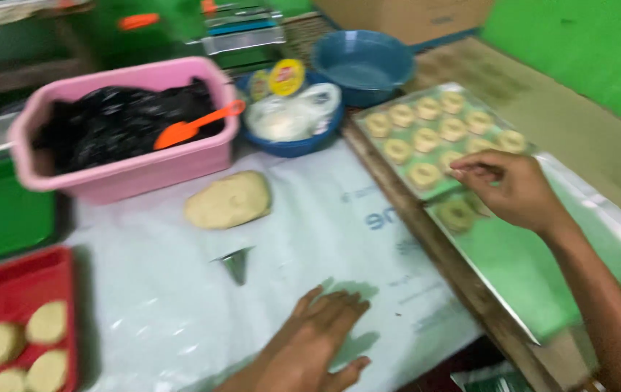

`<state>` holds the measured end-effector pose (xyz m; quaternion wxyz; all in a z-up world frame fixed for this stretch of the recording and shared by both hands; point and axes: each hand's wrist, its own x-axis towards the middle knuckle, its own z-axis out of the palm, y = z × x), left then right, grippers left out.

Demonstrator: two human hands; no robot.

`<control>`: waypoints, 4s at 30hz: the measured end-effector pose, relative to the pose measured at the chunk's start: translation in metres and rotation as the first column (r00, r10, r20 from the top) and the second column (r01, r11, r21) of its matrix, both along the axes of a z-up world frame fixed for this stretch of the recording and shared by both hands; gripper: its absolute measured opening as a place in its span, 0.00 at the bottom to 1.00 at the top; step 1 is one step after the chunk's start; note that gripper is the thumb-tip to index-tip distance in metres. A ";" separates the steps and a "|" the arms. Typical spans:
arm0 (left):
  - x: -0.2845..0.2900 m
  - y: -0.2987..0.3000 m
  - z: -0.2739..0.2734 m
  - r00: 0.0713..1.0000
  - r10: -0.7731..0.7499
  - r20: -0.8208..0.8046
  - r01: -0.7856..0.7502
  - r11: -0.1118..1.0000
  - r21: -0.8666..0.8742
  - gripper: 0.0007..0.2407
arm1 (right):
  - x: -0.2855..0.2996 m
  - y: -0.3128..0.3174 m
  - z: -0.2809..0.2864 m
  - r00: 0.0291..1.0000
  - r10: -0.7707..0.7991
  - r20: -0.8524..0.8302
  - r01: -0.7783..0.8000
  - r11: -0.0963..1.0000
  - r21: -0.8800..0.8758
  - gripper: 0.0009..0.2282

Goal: Shaping pieces of dough into donuts by using a metal cutter to punch holes and placing them on a baking tray.

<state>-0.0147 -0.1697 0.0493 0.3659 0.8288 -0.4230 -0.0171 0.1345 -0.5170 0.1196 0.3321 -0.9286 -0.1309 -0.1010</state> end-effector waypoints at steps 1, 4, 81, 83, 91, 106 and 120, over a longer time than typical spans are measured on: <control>-0.003 0.017 0.005 0.999 0.039 -0.003 -0.039 0.999 -0.001 0.28 | 0.001 0.015 0.003 0.999 0.039 -0.003 -0.039 0.999 -0.001 0.09; -0.016 0.070 0.017 0.978 0.194 -0.079 -0.192 0.981 0.037 0.25 | 0.004 0.071 0.015 0.995 0.093 -0.019 -0.095 0.976 -0.194 0.10; -0.036 0.265 -0.029 0.660 0.728 0.185 -0.737 0.675 -0.028 0.13 | -0.043 0.661 -0.081 0.400 0.898 -0.187 -0.903 0.350 -0.250 0.19; -0.038 0.265 -0.025 0.659 0.728 0.189 -0.739 0.674 -0.020 0.12 | -0.046 0.655 -0.073 0.436 0.877 -0.201 -0.892 0.390 -0.229 0.22; -0.031 0.263 -0.024 0.670 0.742 0.032 -0.730 0.651 0.208 0.15 | -0.043 0.607 -0.053 0.459 0.884 -0.087 -0.862 0.419 -0.287 0.16; -0.014 0.217 0.014 0.551 0.633 -0.544 -0.834 0.398 -0.381 0.15 | -0.044 0.378 -0.020 0.731 0.637 -0.246 -0.380 0.679 0.628 0.21; 0.013 0.186 -0.020 0.435 0.127 -0.892 -0.891 0.203 -0.406 0.13 | -0.053 0.361 -0.050 0.701 0.710 0.073 -0.712 0.689 0.137 0.31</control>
